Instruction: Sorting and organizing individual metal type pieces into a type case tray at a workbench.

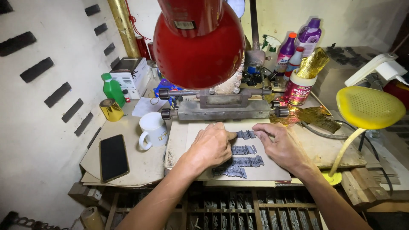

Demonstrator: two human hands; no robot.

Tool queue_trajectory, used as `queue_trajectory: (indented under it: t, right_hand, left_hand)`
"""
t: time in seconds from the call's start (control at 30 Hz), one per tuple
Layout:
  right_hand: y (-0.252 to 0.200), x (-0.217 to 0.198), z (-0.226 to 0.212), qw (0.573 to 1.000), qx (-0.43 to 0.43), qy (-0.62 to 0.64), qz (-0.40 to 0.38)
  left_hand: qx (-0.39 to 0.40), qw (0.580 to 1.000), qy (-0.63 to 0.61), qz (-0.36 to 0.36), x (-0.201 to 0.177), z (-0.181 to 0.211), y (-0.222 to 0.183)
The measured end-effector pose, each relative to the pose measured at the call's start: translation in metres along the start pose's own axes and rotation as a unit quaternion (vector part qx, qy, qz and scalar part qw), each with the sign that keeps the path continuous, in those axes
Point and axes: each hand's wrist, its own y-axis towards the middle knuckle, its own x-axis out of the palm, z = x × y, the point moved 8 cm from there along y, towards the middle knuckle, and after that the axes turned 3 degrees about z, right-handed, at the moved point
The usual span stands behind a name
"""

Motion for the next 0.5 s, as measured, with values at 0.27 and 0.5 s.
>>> queue_trajectory:
  t: [0.27, 0.5]
  right_hand:
    - [0.002, -0.003, -0.029, 0.992, -0.01, -0.118, -0.036]
    - [0.006, 0.023, -0.076, 0.943, 0.02, -0.272, -0.191]
  left_hand:
    - [0.0, 0.999, -0.04, -0.004, -0.03, 0.018, -0.012]
    - [0.044, 0.997, -0.056, 0.033, -0.002, -0.008, -0.001]
